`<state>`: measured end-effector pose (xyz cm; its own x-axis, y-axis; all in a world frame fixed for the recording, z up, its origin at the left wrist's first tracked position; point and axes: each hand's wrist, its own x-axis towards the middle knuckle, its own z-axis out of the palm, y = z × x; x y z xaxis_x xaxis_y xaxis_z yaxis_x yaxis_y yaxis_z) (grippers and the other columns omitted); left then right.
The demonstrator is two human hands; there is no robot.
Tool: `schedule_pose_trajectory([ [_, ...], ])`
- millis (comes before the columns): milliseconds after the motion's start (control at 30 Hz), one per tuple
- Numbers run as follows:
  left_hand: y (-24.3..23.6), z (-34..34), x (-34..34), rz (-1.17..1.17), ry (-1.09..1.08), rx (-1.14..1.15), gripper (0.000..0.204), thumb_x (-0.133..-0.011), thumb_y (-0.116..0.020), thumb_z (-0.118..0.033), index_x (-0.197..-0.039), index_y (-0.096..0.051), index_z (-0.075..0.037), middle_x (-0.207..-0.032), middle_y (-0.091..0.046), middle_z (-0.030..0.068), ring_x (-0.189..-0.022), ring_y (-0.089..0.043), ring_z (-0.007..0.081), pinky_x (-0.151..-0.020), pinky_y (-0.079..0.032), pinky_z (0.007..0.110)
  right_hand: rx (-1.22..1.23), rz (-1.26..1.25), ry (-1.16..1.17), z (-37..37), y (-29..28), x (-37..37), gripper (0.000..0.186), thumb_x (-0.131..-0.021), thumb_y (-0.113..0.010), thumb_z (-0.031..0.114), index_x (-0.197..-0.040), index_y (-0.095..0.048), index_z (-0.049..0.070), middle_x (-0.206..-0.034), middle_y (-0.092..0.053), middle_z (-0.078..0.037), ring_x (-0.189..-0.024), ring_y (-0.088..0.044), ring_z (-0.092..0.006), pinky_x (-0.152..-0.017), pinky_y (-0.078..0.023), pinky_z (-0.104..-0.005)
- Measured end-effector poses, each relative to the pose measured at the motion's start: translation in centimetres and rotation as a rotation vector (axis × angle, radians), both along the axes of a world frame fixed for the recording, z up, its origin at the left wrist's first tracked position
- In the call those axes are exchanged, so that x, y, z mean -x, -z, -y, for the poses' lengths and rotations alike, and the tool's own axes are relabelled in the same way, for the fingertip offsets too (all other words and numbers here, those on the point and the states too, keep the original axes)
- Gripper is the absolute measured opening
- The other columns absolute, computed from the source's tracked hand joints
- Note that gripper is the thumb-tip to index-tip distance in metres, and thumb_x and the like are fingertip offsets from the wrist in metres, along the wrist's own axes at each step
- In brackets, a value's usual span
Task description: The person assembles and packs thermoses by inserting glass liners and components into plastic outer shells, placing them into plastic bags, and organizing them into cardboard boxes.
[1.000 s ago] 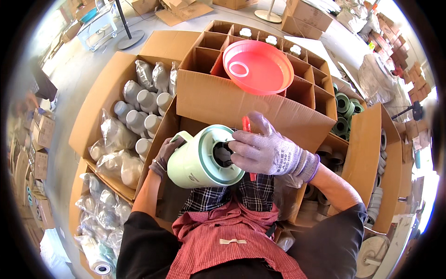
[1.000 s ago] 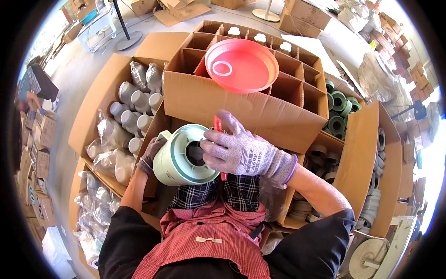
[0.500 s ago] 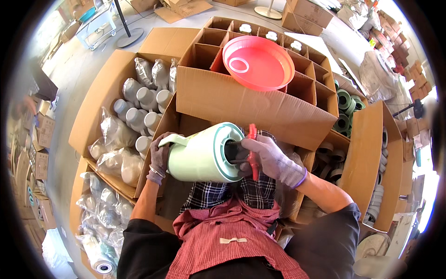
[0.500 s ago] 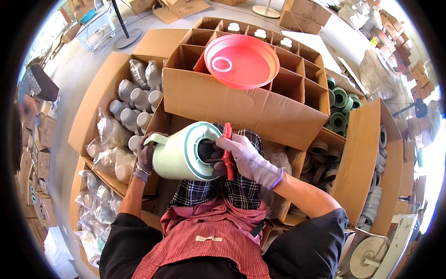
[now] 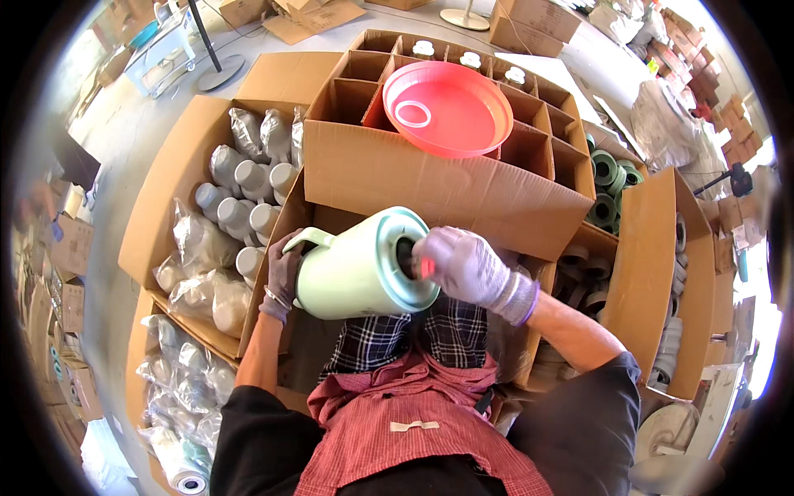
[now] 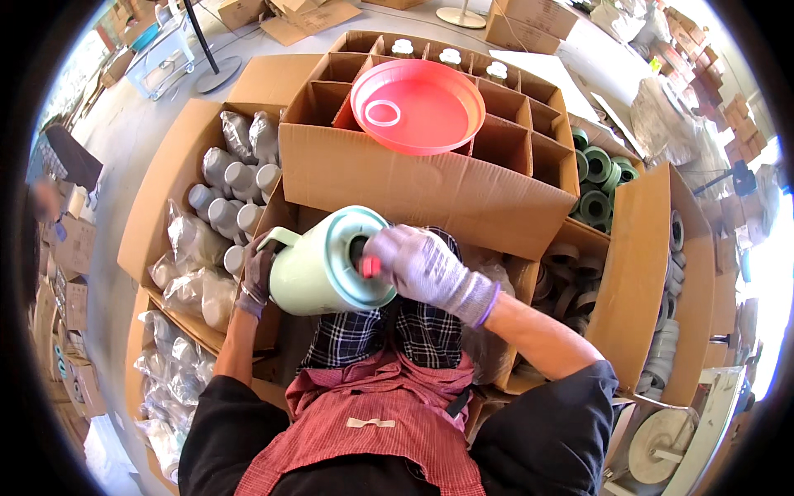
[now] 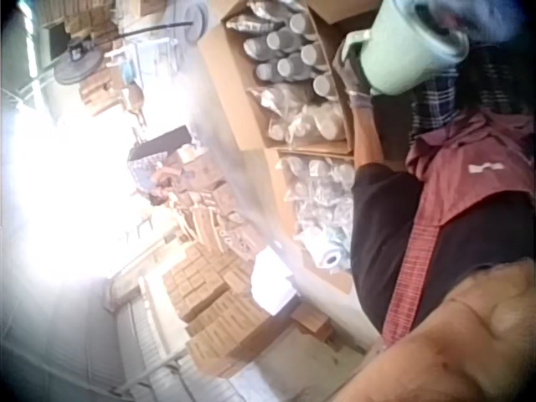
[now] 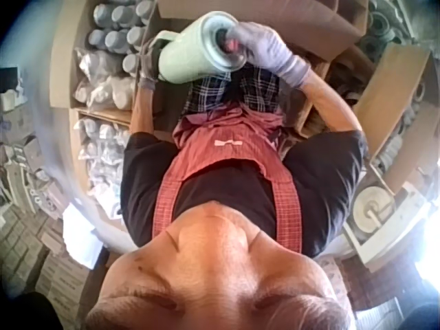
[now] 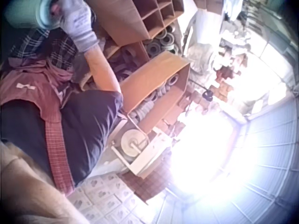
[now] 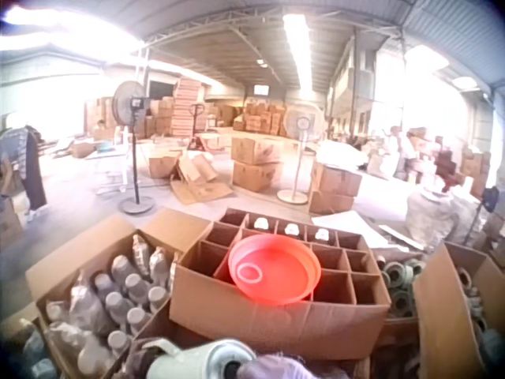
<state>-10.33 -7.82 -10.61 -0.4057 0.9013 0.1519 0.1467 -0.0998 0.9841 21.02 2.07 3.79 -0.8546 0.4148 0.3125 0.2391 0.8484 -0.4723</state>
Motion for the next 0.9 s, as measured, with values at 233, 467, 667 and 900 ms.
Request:
schedule_pose_trajectory([
  [233, -5.3, 0.0, -1.0, -0.253, -0.235, -0.090, 0.039, -0.101, -0.054, -0.032, -0.104, -0.068, 0.004, -0.092, -0.071, 0.0086, -0.088, -0.065, 0.0149, -0.080, -0.051, 0.029, 1.431, -0.296, 0.592, 1.8, -0.4, 0.0, 0.017, -0.096, -0.057, 0.016, -0.100, -0.057, 0.000, -0.083, -0.065, -0.005, -0.064, -0.062, -0.0130, -0.058, -0.047, -0.0267],
  [467, -9.0, -5.1, -1.1, -0.209, 0.035, -0.199, 0.019, -0.091, -0.063, -0.013, -0.103, -0.068, 0.001, -0.104, -0.071, 0.0113, -0.100, -0.066, 0.0213, -0.093, -0.050, 0.037, -0.361, -0.273, 0.569, -12.1, -5.6, 0.1, 0.020, -0.086, -0.064, 0.020, -0.101, -0.058, 0.007, -0.096, -0.061, -0.020, -0.086, -0.064, -0.0377, -0.068, -0.054, -0.0457],
  [667, -16.7, -8.1, -14.1, -0.973, 0.960, -0.624, 0.034, -0.068, -0.079, -0.023, -0.096, -0.065, -0.009, -0.109, -0.068, 0.0077, -0.105, -0.065, 0.0259, -0.101, -0.048, 0.045, -0.288, 0.420, 0.605, -21.5, -3.4, 0.8, 0.025, -0.087, -0.060, 0.029, -0.103, -0.069, 0.011, -0.098, -0.069, -0.013, -0.094, -0.067, -0.0323, -0.081, -0.053, -0.0473],
  [900, -11.9, -1.8, -16.6, -0.894, 0.679, -0.428, 0.029, -0.088, -0.063, -0.027, -0.107, -0.062, -0.005, -0.114, -0.064, 0.0156, -0.112, -0.059, 0.0382, -0.104, -0.037, 0.057, -0.015, -0.069, 0.948, -13.1, -6.4, -22.9, 0.028, -0.090, -0.061, 0.022, -0.111, -0.066, 0.004, -0.103, -0.067, -0.015, -0.095, -0.065, -0.0286, -0.084, -0.051, -0.0363],
])
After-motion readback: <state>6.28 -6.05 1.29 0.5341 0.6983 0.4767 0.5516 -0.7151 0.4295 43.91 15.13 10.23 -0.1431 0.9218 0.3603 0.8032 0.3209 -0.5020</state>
